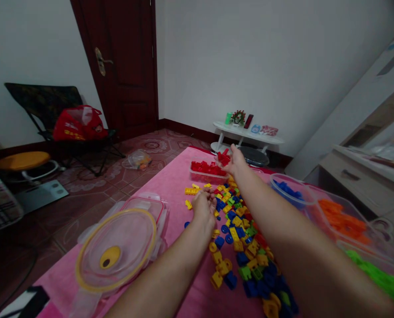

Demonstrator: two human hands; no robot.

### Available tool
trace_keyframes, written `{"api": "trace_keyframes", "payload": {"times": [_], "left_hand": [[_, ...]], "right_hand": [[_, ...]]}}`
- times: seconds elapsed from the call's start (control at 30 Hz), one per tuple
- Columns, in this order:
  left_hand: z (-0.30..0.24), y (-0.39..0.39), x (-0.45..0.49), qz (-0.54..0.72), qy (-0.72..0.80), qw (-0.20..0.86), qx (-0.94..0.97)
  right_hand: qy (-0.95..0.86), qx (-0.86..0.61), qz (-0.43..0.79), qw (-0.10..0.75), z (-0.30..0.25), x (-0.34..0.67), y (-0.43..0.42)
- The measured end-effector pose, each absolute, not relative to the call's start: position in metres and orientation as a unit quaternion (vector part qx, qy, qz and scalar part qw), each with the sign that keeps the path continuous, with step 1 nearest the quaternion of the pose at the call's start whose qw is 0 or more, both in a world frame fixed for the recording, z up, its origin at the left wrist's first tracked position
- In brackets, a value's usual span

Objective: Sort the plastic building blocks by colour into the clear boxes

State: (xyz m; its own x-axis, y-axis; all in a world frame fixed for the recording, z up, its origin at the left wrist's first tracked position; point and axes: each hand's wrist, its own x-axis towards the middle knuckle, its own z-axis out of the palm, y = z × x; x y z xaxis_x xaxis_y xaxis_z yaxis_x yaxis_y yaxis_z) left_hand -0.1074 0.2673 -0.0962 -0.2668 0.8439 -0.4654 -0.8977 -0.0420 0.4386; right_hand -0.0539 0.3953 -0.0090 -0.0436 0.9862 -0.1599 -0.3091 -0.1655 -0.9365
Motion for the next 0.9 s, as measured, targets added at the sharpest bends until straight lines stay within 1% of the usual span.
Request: {"api": "trace_keyframes", "payload": {"times": [0.07, 0.13, 0.2, 0.27, 0.33, 0.4, 0.5, 0.57, 0.67, 0.77, 0.9], "left_hand": [[-0.093, 0.268, -0.11, 0.731, 0.356, 0.581, -0.029], [-0.091, 0.269, -0.114, 0.746, 0.378, 0.548, 0.001], [-0.09, 0.272, -0.122, 0.762, 0.41, 0.497, 0.062], [-0.093, 0.276, -0.13, 0.767, 0.455, 0.423, 0.163], [-0.097, 0.28, -0.139, 0.742, 0.5, 0.343, 0.285], [-0.103, 0.284, -0.145, 0.681, 0.539, 0.289, 0.403], [-0.11, 0.286, -0.148, 0.549, 0.583, 0.252, 0.543], [-0.11, 0.283, -0.145, 0.483, 0.604, 0.216, 0.596], [-0.103, 0.276, -0.141, 0.407, 0.631, 0.169, 0.639], [-0.091, 0.269, -0.14, 0.31, 0.665, 0.152, 0.663], [-0.079, 0.266, -0.147, 0.199, 0.707, 0.139, 0.665]], "right_hand": [[-0.385, -0.499, 0.602, 0.49, -0.014, -0.062, 0.398], [-0.394, -0.528, 0.582, 0.477, -0.02, -0.065, 0.392], [-0.402, -0.518, 0.568, 0.497, -0.027, -0.062, 0.38], [-0.413, -0.494, 0.556, 0.525, -0.033, -0.051, 0.362], [-0.442, -0.474, 0.536, 0.541, -0.039, -0.034, 0.34], [-0.505, -0.482, 0.491, 0.521, -0.047, -0.012, 0.317], [-0.628, -0.513, 0.369, 0.454, -0.061, 0.02, 0.286], [-0.677, -0.535, 0.305, 0.403, -0.071, 0.036, 0.269], [-0.715, -0.568, 0.249, 0.322, -0.083, 0.047, 0.251], [-0.754, -0.582, 0.173, 0.251, -0.09, 0.045, 0.239], [-0.776, -0.589, 0.093, 0.204, -0.092, 0.04, 0.232]]}}
